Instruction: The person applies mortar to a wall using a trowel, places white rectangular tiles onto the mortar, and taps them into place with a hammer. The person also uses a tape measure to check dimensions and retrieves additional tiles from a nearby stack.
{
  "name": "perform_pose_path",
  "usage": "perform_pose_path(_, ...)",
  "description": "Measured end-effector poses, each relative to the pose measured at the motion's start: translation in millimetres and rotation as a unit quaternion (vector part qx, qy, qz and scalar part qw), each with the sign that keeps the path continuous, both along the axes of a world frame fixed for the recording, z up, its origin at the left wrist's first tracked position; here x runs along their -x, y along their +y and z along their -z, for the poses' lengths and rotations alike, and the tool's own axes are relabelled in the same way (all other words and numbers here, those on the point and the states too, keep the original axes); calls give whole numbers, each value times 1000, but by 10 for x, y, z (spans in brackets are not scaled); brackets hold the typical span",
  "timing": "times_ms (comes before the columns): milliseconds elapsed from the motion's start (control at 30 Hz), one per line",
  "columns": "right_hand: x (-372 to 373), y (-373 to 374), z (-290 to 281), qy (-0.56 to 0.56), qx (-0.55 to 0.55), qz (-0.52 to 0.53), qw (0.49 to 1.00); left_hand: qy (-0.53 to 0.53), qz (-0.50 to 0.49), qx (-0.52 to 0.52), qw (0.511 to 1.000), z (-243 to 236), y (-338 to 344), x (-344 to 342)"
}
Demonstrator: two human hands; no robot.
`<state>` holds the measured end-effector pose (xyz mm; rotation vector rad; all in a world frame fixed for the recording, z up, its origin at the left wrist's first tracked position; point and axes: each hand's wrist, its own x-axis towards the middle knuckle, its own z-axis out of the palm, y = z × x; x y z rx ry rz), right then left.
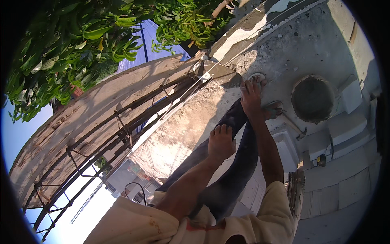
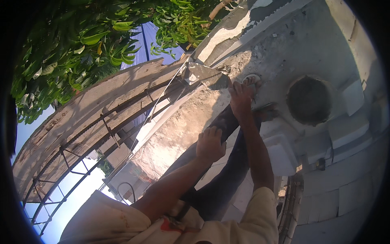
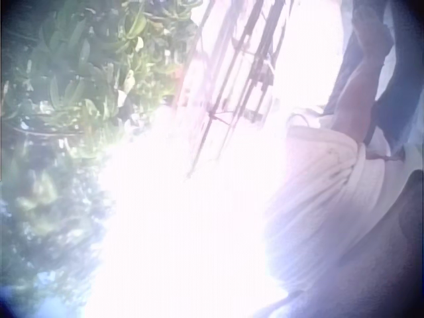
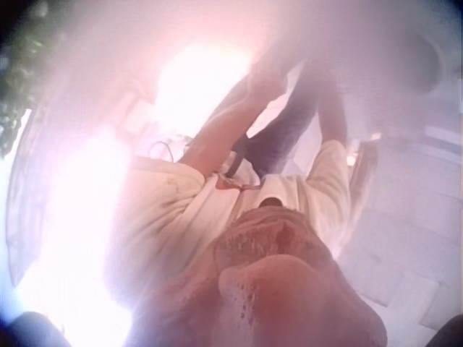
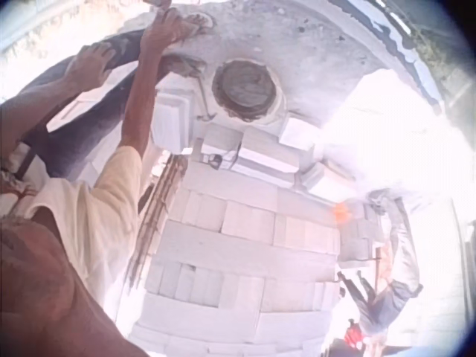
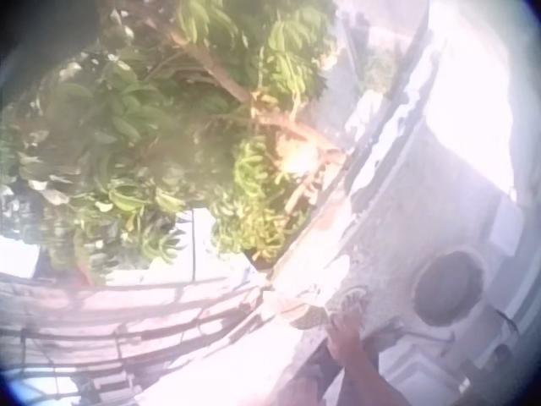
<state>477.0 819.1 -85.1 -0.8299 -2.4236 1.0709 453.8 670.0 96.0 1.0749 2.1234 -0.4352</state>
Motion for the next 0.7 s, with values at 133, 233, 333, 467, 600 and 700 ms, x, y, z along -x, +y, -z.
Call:
perform_pose_path(133, -328, -269, 44, -5, 36, 3, 999, 2, 17, -6, 1000, -11, -2, -22)
perform_pose_path(233, -664, -316, -79, -38, 85, -35, 995, 0, 19, 1, 1000, -14, 52, -12)
perform_pose_path(333, -828, -421, -413, 15, 186, 21, 982, 0, 30, -4, 1000, -38, 55, 10)
perform_pose_path(467, -543, -222, -940, 66, 467, 25, 882, -3, 32, -8, 999, -35, 65, 8)
perform_pose_path(600, 157, -2, -859, 114, 590, 59, 797, -7, 38, -13, 999, -35, 82, -10)
perform_pose_path(700, 265, -95, -587, 67, 427, 49, 901, -10, 48, -9, 999, -4, 90, -12)
